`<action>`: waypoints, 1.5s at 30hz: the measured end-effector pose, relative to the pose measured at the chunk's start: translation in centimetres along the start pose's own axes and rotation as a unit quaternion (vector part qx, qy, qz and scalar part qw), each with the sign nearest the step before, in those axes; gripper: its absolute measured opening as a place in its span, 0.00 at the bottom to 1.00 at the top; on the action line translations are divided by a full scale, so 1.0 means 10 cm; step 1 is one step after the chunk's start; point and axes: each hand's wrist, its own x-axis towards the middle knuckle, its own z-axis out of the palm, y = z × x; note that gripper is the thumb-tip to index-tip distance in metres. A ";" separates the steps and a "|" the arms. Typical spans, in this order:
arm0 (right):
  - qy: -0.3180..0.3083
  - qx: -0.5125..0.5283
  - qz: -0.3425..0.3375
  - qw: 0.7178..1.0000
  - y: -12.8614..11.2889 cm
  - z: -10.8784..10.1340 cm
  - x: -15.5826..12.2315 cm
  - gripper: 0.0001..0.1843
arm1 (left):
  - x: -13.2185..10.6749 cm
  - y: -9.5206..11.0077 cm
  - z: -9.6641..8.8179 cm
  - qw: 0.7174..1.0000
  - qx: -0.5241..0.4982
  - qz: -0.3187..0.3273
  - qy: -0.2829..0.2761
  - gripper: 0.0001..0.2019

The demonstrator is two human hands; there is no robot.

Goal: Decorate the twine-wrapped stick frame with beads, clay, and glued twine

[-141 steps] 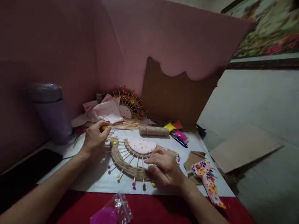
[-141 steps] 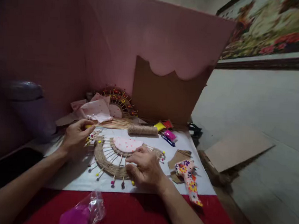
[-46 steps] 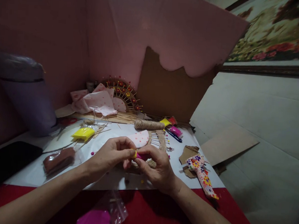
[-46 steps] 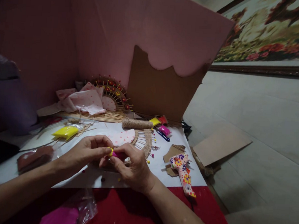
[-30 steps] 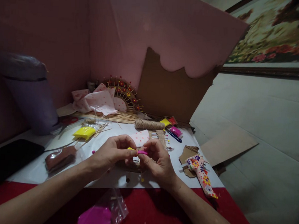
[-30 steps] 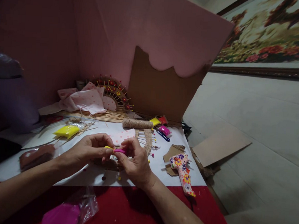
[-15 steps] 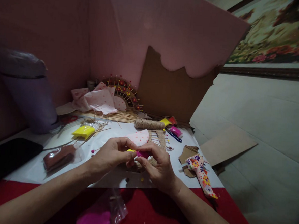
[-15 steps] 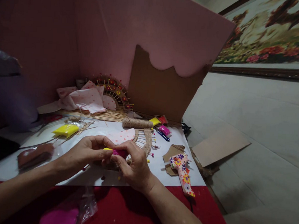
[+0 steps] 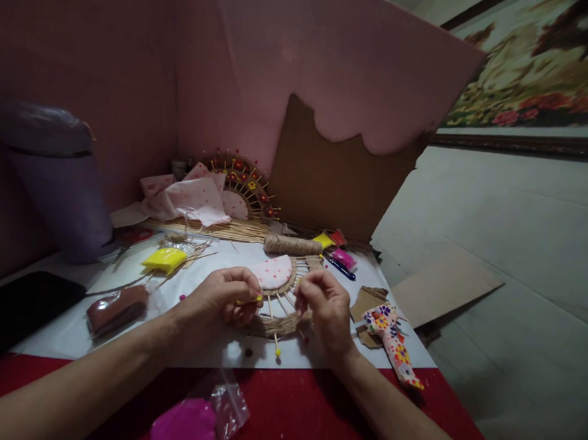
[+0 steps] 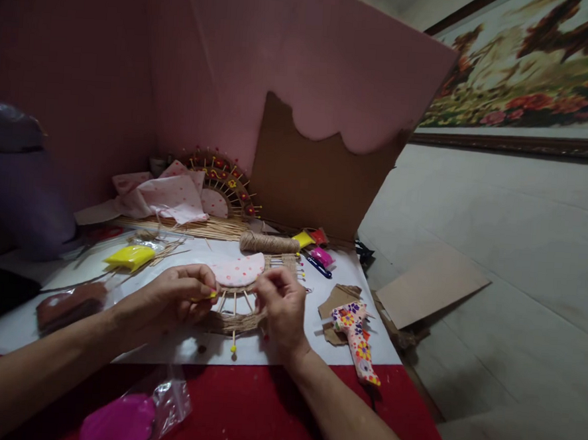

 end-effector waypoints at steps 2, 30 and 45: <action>0.022 0.100 0.058 0.993 0.01 -0.01 0.05 0.10 | 0.01 0.01 -0.02 0.999 -0.036 -0.012 -0.001 0.07; -0.100 0.286 0.261 0.917 -0.05 -0.01 0.03 0.18 | 0.01 0.01 0.01 0.996 -0.041 0.067 0.030 0.10; -0.087 0.219 0.217 0.947 0.02 -0.05 0.05 0.18 | -0.01 0.03 -0.05 0.997 -0.060 0.035 -0.028 0.10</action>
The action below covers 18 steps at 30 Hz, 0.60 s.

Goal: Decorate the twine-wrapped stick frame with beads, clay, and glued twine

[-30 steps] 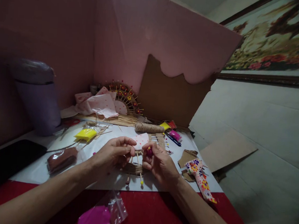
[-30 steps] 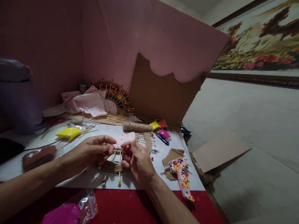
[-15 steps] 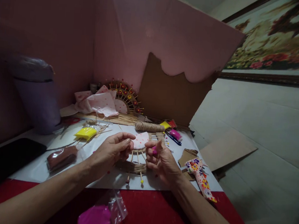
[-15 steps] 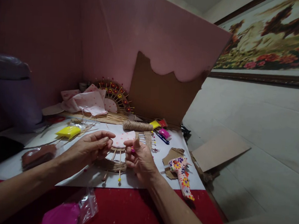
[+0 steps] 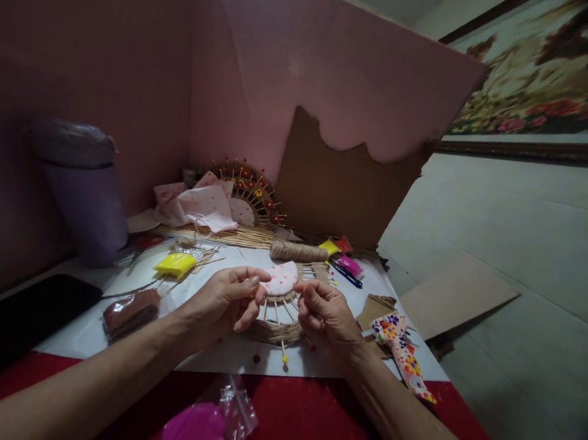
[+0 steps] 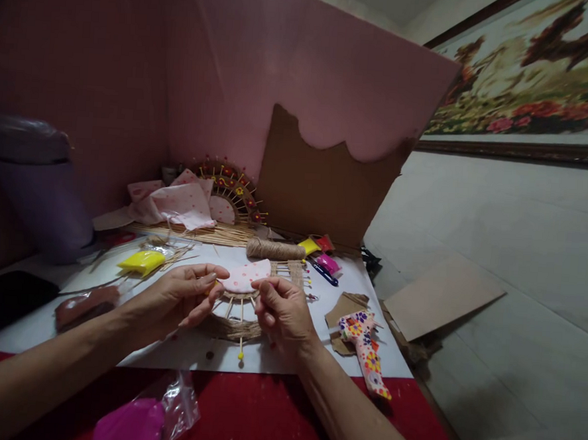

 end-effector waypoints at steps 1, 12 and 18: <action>0.008 0.004 -0.003 1.000 -0.01 0.01 0.00 0.18 | 0.00 0.00 0.00 1.000 0.000 -0.003 0.003 0.10; 0.009 -0.021 -0.019 1.000 -0.01 0.07 -0.02 0.16 | 0.02 0.10 -0.02 0.996 0.001 0.038 0.086 0.16; 0.023 -0.036 -0.042 0.998 0.02 0.03 -0.02 0.16 | 0.07 0.25 -0.12 0.970 0.060 0.141 0.189 0.18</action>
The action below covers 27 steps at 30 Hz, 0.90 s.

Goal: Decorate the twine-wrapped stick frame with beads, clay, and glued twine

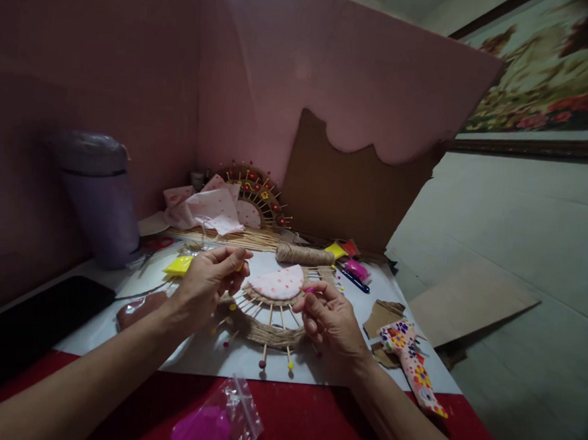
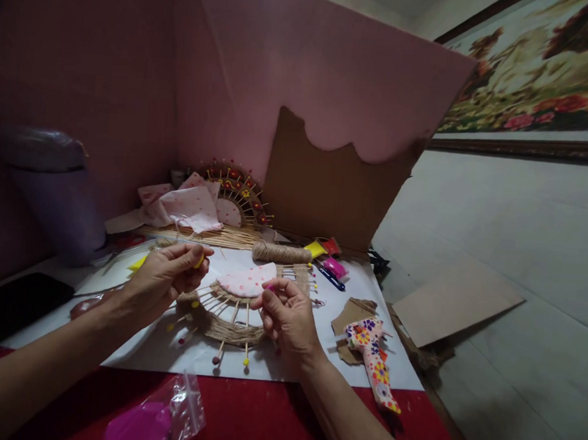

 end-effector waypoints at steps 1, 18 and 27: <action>0.002 -0.001 -0.002 1.000 0.00 0.01 -0.01 0.16 | 0.01 0.00 -0.01 1.000 0.012 0.013 0.005 0.17; 0.007 -0.128 -0.032 0.991 0.07 0.13 -0.14 0.14 | 0.17 -0.05 -0.13 0.992 0.090 0.065 0.058 0.13; 0.051 -0.175 -0.110 0.977 0.03 0.08 -0.11 0.12 | 0.09 0.04 -0.09 0.985 0.108 0.106 0.079 0.09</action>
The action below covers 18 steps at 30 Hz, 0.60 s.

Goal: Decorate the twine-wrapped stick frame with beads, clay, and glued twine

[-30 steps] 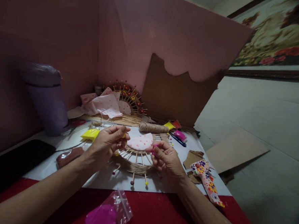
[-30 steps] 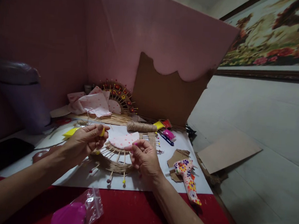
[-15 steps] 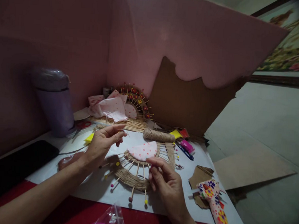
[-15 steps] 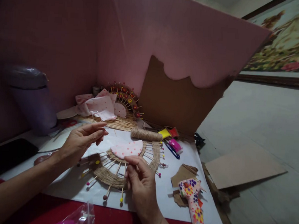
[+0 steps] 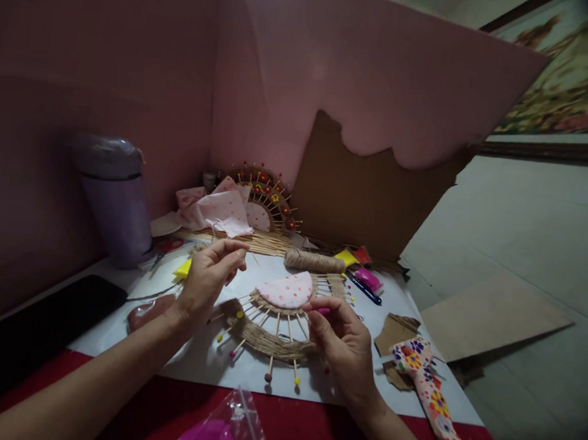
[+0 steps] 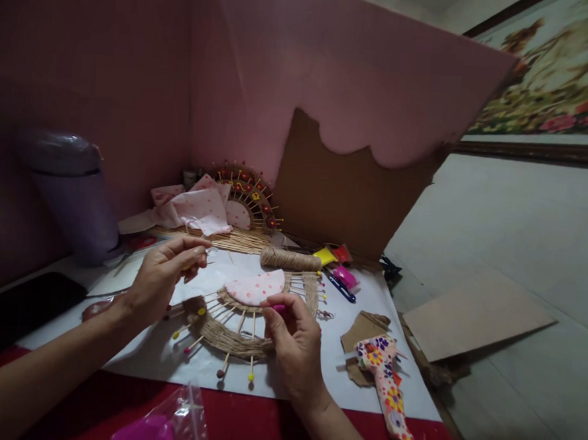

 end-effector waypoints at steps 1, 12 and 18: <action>-0.004 -0.005 0.005 1.000 0.00 0.01 0.00 0.12 | -0.01 0.01 0.01 1.000 0.005 -0.002 -0.008 0.09; -0.028 -0.114 -0.113 0.987 0.07 -0.02 0.03 0.08 | -0.28 -0.05 0.16 0.970 0.075 -0.080 -0.217 0.13; -0.076 -0.237 -0.236 0.939 0.02 -0.03 -0.02 0.04 | -0.40 -0.16 0.23 0.946 0.091 -0.105 -0.294 0.16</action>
